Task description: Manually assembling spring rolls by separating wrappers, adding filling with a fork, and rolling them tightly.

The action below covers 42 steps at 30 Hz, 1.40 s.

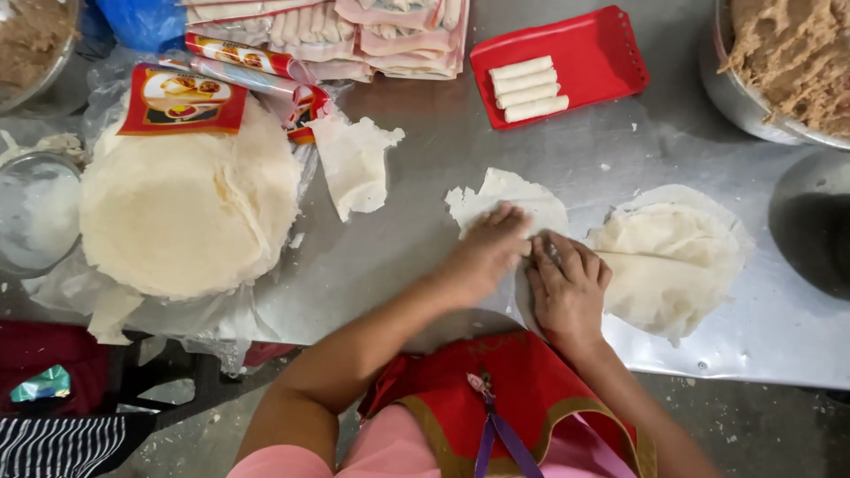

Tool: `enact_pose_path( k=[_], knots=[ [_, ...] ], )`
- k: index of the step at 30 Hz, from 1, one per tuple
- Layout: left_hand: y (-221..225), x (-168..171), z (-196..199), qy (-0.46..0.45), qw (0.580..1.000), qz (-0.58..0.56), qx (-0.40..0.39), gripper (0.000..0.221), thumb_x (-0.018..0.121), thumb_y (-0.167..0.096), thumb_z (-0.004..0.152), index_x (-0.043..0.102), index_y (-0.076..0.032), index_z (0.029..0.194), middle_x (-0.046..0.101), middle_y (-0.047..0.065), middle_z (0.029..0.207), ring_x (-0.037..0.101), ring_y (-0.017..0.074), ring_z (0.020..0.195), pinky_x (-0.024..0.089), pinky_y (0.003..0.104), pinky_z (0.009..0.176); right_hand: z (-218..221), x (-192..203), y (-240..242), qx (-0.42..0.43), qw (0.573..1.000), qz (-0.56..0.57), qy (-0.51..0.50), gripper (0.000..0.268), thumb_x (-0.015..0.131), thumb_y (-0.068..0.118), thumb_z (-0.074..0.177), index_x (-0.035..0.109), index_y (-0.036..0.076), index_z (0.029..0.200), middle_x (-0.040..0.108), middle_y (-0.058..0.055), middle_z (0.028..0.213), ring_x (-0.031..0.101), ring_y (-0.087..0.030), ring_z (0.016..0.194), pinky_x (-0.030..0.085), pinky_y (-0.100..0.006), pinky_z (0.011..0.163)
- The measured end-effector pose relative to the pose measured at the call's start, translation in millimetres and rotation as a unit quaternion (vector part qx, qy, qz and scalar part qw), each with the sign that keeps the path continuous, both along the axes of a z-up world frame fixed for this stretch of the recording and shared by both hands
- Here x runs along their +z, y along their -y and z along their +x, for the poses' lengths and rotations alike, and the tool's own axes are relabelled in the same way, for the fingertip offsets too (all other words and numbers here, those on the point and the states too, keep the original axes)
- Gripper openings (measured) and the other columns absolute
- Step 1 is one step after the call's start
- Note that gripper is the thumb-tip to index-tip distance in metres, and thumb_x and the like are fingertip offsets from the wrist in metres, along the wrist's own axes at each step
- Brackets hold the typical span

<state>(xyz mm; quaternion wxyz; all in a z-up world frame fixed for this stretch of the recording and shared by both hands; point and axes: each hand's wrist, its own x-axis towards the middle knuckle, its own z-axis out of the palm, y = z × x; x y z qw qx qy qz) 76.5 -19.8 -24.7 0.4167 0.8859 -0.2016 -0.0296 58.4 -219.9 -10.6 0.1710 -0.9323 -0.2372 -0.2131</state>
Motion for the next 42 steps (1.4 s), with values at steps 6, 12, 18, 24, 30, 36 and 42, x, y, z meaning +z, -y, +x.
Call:
enact_pose_path(
  k=[6,12,18,24,30,36,42],
  knots=[
    [-5,11,4,0.103,0.993,0.055,0.020,0.027,0.061,-0.022,0.101,0.071,-0.025,0.126,0.061,0.001,0.116,0.052,0.0246,0.115,0.045,0.043,0.095,-2,13,-4,0.001,0.999,0.019,0.028,0.042,0.076,0.028,0.091,0.072,0.016,0.132,0.060,-0.009,0.139,0.052,-0.032,0.130,0.032,-0.046,0.101],
    [5,8,2,0.131,0.989,0.007,0.070,0.019,0.056,-0.019,0.103,0.068,-0.018,0.118,0.051,-0.002,0.100,0.049,0.0208,0.099,0.043,0.037,0.085,-15,-7,16,-0.003,0.996,0.094,0.009,0.030,0.076,0.034,0.093,0.077,0.021,0.120,0.057,-0.004,0.098,0.056,-0.027,0.091,0.039,-0.042,0.082],
    [12,6,-11,0.162,0.982,0.077,0.064,0.015,0.057,-0.018,0.101,0.068,-0.019,0.112,0.050,-0.002,0.101,0.047,0.0215,0.102,0.039,0.038,0.082,0,-9,8,-0.001,0.979,0.198,-0.050,0.020,0.079,0.019,0.095,0.080,0.009,0.113,0.067,-0.009,0.094,0.064,-0.031,0.088,0.047,-0.038,0.081],
    [2,21,-26,0.148,0.988,0.020,0.044,0.021,0.057,-0.008,0.100,0.062,-0.013,0.120,0.060,0.008,0.113,0.054,0.0290,0.116,0.043,0.042,0.094,16,4,-10,0.068,0.983,0.168,-0.038,0.030,0.085,0.014,0.085,0.080,0.012,0.114,0.070,-0.009,0.109,0.065,-0.029,0.096,0.052,-0.039,0.083],
    [9,71,-83,-0.232,0.803,-0.532,0.139,0.050,0.061,-0.014,0.102,0.048,0.002,0.147,0.058,0.021,0.144,0.054,0.0302,0.137,0.042,0.045,0.116,20,-2,-9,0.059,0.985,0.155,-0.046,0.023,0.084,0.019,0.088,0.080,0.012,0.109,0.069,-0.004,0.103,0.065,-0.027,0.091,0.050,-0.037,0.082],
    [12,52,-65,-0.138,0.897,-0.401,0.123,0.079,0.050,-0.010,0.105,-0.001,-0.004,0.164,-0.004,0.031,0.168,0.002,0.0466,0.154,0.009,0.058,0.125,19,5,-10,0.063,0.976,0.188,-0.087,0.023,0.081,0.023,0.092,0.081,0.017,0.114,0.067,-0.003,0.100,0.063,-0.027,0.091,0.049,-0.037,0.083],
    [17,8,-50,0.123,0.986,0.070,0.092,0.069,0.059,-0.008,0.096,0.029,0.006,0.157,0.026,0.030,0.163,0.022,0.0450,0.154,0.024,0.051,0.125,23,-3,-9,0.072,0.986,0.137,-0.059,0.023,0.083,0.021,0.087,0.081,0.023,0.111,0.067,0.002,0.100,0.061,-0.023,0.093,0.045,-0.036,0.080]
  ],
)
